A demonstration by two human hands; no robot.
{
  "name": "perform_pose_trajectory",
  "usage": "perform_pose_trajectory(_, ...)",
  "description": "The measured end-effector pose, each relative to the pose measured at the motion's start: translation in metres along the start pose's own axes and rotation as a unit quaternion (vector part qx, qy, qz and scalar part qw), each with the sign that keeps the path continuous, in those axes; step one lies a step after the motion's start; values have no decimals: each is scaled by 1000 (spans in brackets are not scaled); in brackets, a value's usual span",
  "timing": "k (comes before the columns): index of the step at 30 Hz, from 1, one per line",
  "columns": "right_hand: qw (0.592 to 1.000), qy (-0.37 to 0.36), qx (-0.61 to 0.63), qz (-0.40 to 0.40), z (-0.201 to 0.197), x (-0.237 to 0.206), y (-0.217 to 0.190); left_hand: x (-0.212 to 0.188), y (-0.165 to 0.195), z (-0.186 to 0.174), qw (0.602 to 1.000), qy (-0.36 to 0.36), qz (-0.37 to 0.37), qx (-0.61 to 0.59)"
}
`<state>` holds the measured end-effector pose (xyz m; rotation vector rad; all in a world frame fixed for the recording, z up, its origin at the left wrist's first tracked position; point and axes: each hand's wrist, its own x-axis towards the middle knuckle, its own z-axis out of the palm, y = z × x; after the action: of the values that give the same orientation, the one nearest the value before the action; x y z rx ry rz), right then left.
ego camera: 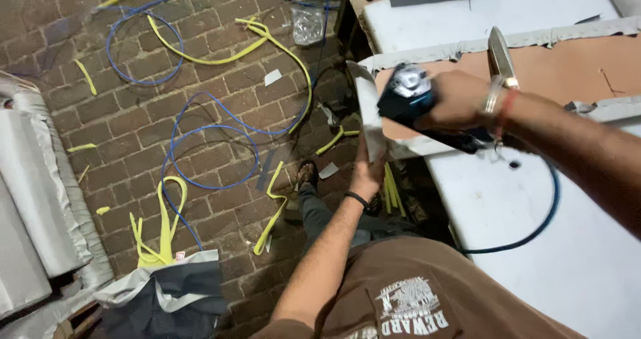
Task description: The person stretches a white tufted fabric panel over a long wooden frame on a workbench and staples it in place with a pneumatic staple gun, working along the edge. They then trim excess fabric with scissors and pull loose fabric pieces from the frame by hand.
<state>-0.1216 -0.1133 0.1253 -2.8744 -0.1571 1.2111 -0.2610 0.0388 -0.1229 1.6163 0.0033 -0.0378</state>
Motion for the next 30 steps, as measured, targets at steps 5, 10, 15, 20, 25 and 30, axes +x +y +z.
perform_pose_trajectory(5, 992, 16, -77, -101, 7, 13, -47, 9, -14, 15, 929, -33, -133, -342)
perform_pose_trajectory(10, 986, 17, -126, -105, 8, 14, -49, 6, -11, 14, 960, -16, -87, -265)
perform_pose_trajectory(15, 991, -15, -105, -83, 12, 4, -48, 7, -4, 6, 976, -12, -43, -212)
perform_pose_trajectory(20, 982, 3, -153, -112, 21, 3, -49, 3, 0, 5, 958, -35, -217, -181)
perform_pose_trajectory(25, 986, -11, -102, -134, 30, 4, -46, 2, -5, 4, 971, -34, -110, -209)
perform_pose_trajectory(30, 984, -2, -128, -125, 36, 2, -51, -5, -20, -8, 989, -59, -135, -19)
